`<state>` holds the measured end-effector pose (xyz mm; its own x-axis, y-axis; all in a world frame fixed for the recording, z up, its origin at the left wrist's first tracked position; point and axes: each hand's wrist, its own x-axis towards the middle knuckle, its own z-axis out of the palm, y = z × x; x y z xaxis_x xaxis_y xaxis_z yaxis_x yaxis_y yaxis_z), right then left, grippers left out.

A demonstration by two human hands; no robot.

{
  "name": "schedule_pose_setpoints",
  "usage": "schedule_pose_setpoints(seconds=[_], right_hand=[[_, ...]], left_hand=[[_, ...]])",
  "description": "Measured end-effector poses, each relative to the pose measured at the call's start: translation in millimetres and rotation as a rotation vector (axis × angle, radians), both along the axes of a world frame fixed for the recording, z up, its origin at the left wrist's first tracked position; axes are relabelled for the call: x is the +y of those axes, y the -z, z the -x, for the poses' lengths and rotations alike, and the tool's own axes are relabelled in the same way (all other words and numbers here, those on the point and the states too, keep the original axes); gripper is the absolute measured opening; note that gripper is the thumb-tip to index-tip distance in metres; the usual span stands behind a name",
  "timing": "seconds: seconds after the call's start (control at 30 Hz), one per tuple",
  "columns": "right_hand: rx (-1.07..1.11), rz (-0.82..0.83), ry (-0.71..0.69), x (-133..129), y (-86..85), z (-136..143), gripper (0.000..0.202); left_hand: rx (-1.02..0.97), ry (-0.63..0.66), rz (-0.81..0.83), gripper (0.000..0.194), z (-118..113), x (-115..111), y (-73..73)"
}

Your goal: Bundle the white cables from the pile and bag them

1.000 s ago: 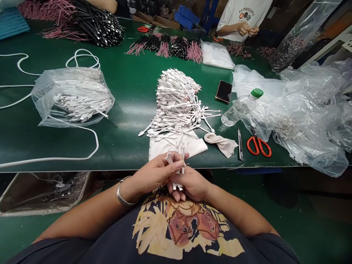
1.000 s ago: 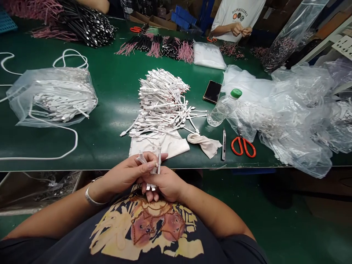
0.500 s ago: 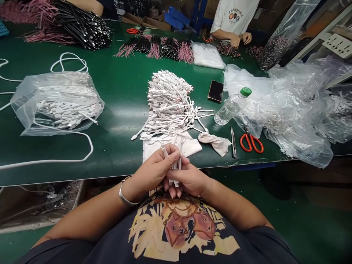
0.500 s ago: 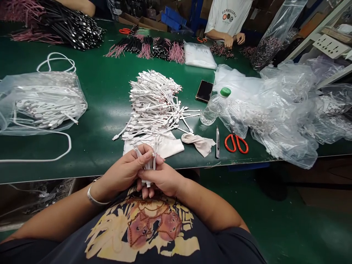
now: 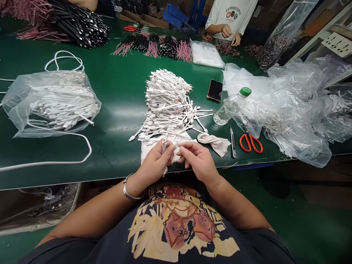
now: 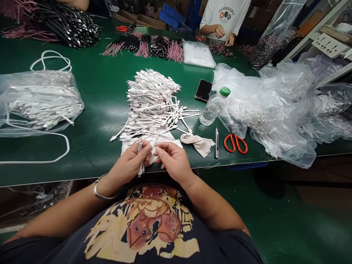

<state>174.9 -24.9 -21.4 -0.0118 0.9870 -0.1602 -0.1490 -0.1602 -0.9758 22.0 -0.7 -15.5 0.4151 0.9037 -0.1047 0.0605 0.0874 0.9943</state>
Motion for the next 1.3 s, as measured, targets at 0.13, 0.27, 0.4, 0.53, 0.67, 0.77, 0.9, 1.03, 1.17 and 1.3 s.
schedule_pose_setpoints(seconds=[0.13, 0.27, 0.4, 0.53, 0.67, 0.77, 0.9, 1.03, 1.17, 1.3], right_hand=[[0.023, 0.012, -0.038, 5, 3.3, 4, 0.024], [0.035, 0.024, -0.033, 5, 5.6, 7, 0.023], [0.047, 0.03, -0.023, 6, 6.9, 8, 0.023], [-0.005, 0.006, -0.024, 8, 4.7, 4, 0.022], [-0.113, -0.022, -0.066, 11, 0.3, -1, 0.024], [-0.175, -0.057, -0.026, 11, -1.1, -11, 0.026], [-0.376, -0.125, 0.219, 9, -0.1, -53, 0.028], [-0.859, -0.2, 0.527, 7, -0.4, -121, 0.028], [-1.474, -0.064, 0.519, 8, -4.0, -183, 0.025], [-1.643, 0.189, 0.484, 11, -6.4, -220, 0.028]], left_hand=[[-0.007, -0.004, -0.004, 0.028, 0, -1, 4.0], [-0.038, -0.027, 0.035, 0.028, 0, -1, 5.5], [-0.058, -0.038, 0.045, 0.03, -1, 0, 4.8], [-0.009, 0.032, 0.039, 0.031, 1, 0, 3.5], [0.037, 0.064, 0.038, 0.034, 2, 1, 1.0], [0.058, 0.043, 0.03, 0.036, 1, 2, -1.5], [0.042, 0.012, 0.086, 0.037, 1, 4, -0.9], [0.033, 0.024, 0.139, 0.031, 2, 4, 2.8], [0.07, 0.029, 0.166, 0.031, 4, 5, 4.5], [0.105, 0.047, 0.159, 0.032, 6, 9, 6.6]])
